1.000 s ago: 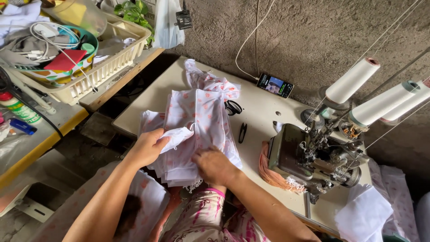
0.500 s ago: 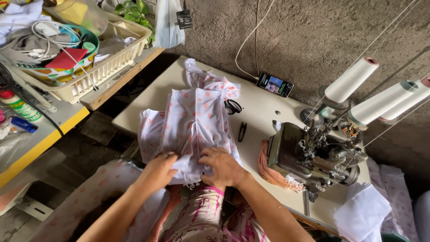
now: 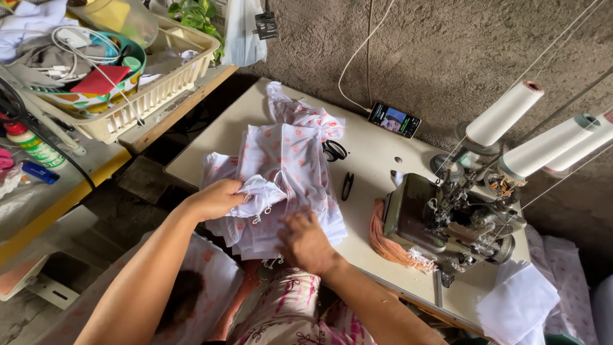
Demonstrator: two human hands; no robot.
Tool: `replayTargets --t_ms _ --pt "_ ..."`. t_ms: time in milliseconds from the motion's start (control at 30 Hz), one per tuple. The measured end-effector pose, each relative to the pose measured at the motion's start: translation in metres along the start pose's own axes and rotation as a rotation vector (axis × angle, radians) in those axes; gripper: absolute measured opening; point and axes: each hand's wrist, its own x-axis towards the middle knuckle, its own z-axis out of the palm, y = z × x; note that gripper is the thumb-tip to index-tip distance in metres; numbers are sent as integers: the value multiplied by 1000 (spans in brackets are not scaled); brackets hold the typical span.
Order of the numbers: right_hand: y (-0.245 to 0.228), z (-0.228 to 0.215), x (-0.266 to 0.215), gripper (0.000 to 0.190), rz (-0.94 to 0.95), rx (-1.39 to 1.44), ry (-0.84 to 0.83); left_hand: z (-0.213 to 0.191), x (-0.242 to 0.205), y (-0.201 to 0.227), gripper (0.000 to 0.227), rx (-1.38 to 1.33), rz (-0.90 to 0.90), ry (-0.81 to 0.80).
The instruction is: The person is sorting and folding small patterned fabric garments at a sewing workstation.
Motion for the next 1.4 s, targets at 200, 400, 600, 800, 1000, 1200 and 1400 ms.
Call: replayTargets --t_ms 200,400,600,800,1000,1200,1400 --pt "2 30 -2 46 65 261 88 -14 -3 19 30 72 39 -16" --pt "27 -52 81 116 118 420 244 0 -8 59 23 599 234 58" --pt "63 -4 91 85 59 513 -151 30 -53 60 64 415 211 404" --pt "51 -12 71 39 78 613 -271 123 -70 -32 52 -94 -248 304" --pt "38 -19 61 52 42 539 -405 117 -69 4 32 -212 -301 361" --pt "35 13 53 51 271 332 -287 72 -90 49 17 -548 -88 254" --pt "85 -14 92 24 689 757 -186 116 -47 -57 73 -6 -84 577"
